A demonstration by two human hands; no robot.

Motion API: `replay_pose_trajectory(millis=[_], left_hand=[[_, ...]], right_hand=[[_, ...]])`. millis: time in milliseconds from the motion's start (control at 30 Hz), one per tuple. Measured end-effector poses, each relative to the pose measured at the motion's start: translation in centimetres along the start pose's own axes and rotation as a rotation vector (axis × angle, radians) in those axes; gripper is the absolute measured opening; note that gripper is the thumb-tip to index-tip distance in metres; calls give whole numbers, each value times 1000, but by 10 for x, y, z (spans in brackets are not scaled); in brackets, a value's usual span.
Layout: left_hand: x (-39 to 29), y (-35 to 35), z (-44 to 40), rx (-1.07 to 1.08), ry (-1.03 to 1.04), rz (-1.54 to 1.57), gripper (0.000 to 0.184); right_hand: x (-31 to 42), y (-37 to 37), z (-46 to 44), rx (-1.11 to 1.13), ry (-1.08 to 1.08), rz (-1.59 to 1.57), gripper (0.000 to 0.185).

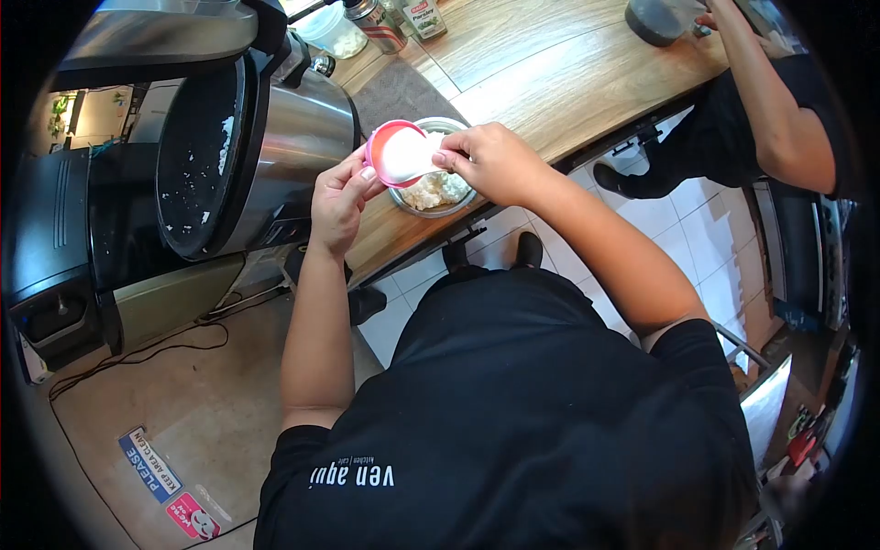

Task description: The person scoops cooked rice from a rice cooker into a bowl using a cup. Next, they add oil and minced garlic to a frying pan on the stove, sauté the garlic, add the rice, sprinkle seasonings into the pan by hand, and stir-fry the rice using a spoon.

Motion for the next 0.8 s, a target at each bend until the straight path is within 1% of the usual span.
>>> replay_pose_trajectory(millis=[67, 100, 167, 200, 267, 300, 367, 500, 567, 633, 667, 700, 733, 800], left_hand=[[6, -3, 2, -31, -112, -46, 25], [8, -3, 4, -30, -118, -44, 25], [9, 0, 5, -29, -101, -122, 29], [12, -2, 7, -24, -105, -121, 29], [11, -8, 9, -15, -24, -241, 26], [9, -10, 10, -11, -23, -243, 26], [6, -14, 13, -87, -59, -111, 26], [6, -6, 14, -79, -120, -61, 24], [6, 4, 12, -92, -152, -58, 24], [6, 11, 7, -100, -184, -51, 23], [6, 12, 6, -96, -171, -103, 23], [6, 11, 5, -95, -159, -155, 22], [7, 7, 4, -88, -163, -153, 22], [-6, 12, 0, 43, 48, -609, 22]], right_hand=[[4, 3, -3, -33, -65, 170, 31], [10, 3, -2, -30, -59, 168, 31], [23, -1, 2, 24, 33, 377, 32], [24, -3, 5, 23, 41, 376, 32], [28, -6, 10, -6, -4, 417, 32], [27, -10, 13, -10, -2, 416, 32], [25, -17, 19, -52, -4, 442, 33], [31, -14, 20, -111, -39, 340, 33], [28, 3, 12, -25, 9, 270, 34], [20, 14, 8, -42, -3, 269, 35], [19, 14, 7, -47, -22, 267, 36], [17, 16, 4, 14, -3, 318, 38], [15, 14, 4, 12, 5, 318, 38], [16, 9, 4, 45, 41, 378, 38]])
Point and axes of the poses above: each hand's wrist, its own z-axis away from the middle knuckle, its own y-axis out of the palm, x = y × z, the point moved 3 cm from there along -z, towards the middle knuckle, and after that the axes turned 3 degrees about z, right-handed, at the moved point
